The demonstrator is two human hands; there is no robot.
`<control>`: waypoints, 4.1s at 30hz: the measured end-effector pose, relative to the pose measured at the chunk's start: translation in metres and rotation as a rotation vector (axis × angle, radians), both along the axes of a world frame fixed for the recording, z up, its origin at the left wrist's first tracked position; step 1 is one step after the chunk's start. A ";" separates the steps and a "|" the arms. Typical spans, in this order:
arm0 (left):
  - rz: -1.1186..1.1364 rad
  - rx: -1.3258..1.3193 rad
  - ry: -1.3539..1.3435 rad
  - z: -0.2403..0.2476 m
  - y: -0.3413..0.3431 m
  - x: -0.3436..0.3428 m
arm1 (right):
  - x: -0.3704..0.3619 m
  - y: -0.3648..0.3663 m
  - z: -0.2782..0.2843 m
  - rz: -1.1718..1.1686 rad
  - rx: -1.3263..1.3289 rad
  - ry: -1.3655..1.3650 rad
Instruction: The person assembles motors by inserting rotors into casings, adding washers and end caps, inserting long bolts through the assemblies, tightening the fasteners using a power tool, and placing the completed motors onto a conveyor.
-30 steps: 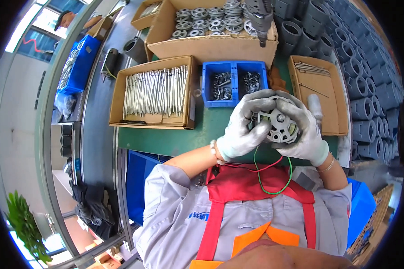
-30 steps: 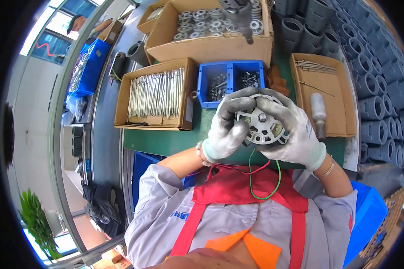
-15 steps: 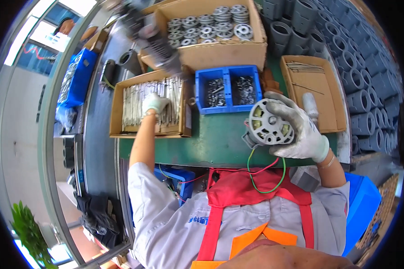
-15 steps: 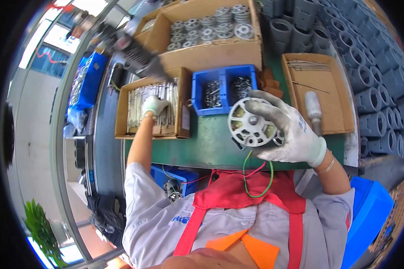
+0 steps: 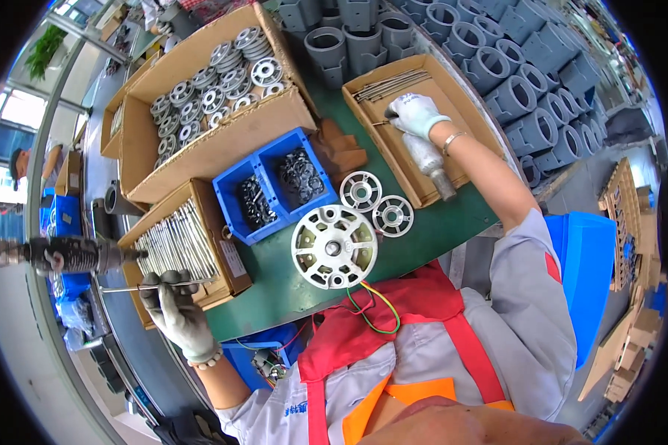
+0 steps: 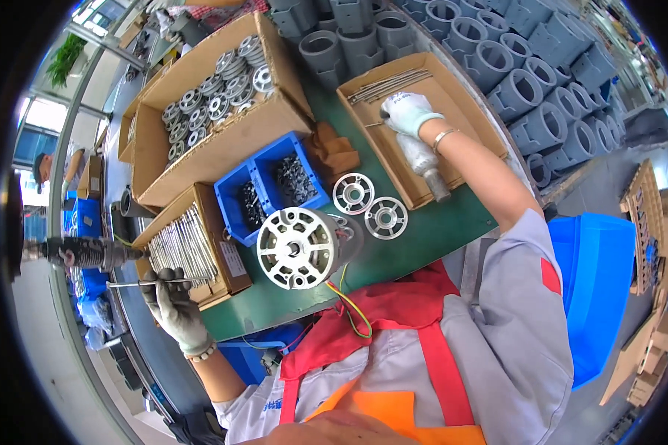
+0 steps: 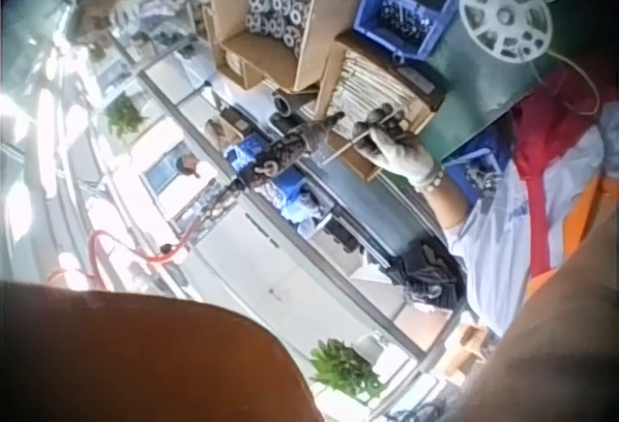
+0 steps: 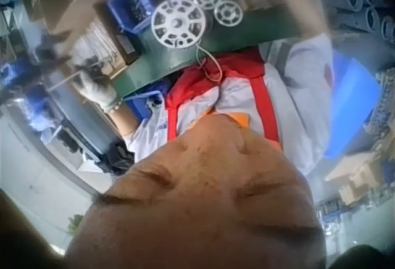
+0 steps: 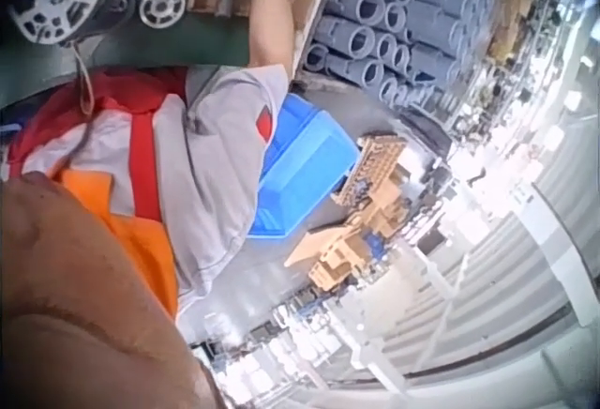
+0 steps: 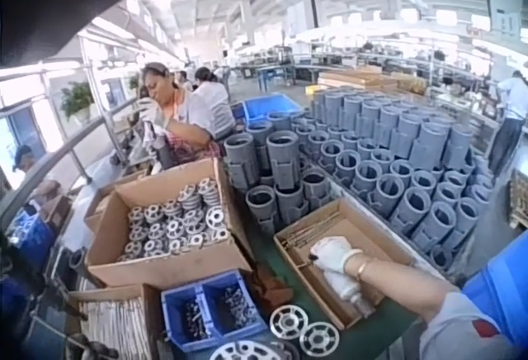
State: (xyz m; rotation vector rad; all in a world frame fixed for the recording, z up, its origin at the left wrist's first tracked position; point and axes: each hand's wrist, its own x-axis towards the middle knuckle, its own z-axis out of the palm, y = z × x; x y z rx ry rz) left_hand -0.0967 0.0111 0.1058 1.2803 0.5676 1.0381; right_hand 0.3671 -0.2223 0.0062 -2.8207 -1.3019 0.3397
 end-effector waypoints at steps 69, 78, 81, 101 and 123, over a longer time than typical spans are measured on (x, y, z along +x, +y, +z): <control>-0.460 0.632 0.157 0.020 -0.100 0.142 | -0.189 -0.023 0.180 0.818 0.599 0.219; -0.467 0.608 0.176 0.021 -0.096 0.143 | -0.179 -0.019 0.177 0.876 0.623 0.297; -0.542 0.604 0.224 0.025 -0.093 0.143 | -0.177 -0.019 0.175 0.929 0.644 0.264; -0.561 0.381 -0.002 -0.028 -0.110 0.126 | -0.156 0.028 0.168 0.945 0.839 0.806; -0.619 0.330 -0.141 -0.028 -0.092 0.150 | -0.166 0.016 0.166 0.647 0.781 0.274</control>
